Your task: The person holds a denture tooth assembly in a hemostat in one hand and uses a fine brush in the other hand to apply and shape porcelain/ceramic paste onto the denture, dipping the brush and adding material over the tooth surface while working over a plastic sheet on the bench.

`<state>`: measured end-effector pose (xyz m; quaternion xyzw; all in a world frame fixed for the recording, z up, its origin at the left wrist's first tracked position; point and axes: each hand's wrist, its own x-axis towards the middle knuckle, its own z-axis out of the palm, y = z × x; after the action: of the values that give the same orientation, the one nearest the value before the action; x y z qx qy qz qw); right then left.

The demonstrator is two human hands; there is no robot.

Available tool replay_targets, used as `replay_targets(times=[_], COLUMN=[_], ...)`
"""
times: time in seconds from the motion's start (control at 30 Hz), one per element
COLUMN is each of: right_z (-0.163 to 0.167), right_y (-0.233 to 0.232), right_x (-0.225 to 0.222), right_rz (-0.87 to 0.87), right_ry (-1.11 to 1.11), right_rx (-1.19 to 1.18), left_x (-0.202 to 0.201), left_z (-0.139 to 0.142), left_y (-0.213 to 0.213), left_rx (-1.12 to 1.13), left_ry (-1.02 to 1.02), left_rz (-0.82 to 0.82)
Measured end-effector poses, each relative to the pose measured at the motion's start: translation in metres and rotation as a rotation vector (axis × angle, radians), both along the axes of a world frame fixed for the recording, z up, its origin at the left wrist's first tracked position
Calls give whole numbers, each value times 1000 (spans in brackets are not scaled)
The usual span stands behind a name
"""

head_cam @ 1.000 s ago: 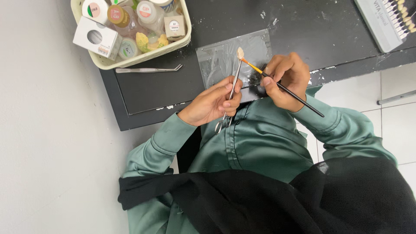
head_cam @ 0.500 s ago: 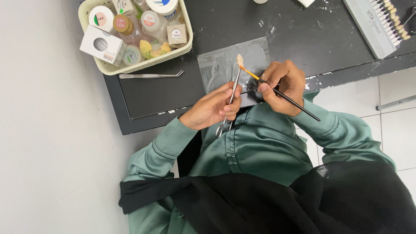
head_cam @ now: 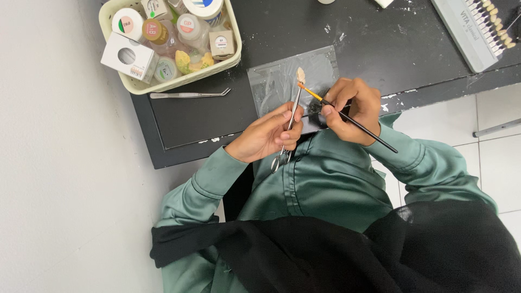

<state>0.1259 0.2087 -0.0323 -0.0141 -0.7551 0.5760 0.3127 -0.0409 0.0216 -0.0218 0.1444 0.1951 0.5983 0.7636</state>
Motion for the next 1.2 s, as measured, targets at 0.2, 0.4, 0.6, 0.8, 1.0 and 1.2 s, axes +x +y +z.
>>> replay_targets(times=[0.2,0.4,0.6,0.8,1.0,1.2], right_z=[-1,-1,-2,-1,3,5], right_y=[-2,-1,-3,0,-4,-5], right_x=[-1,0,0,-2,0,0], right_rz=[-40,-4,-42,-34,-49,-55], right_ry=[-16,16,-5,5,27,-9], right_rx=[-13,25,-6,116,167,150], left_x=[0,0,0,1,0,1], left_z=[0,-1,-1,-1,0,1], left_y=[-1,0,-1,-1,-2,-1], left_rx=[-11,-7,-8,-24,0,0], left_ry=[0,-17,-22,-34,-14,-15], left_rz=[-3,2,0,1,-2,1])
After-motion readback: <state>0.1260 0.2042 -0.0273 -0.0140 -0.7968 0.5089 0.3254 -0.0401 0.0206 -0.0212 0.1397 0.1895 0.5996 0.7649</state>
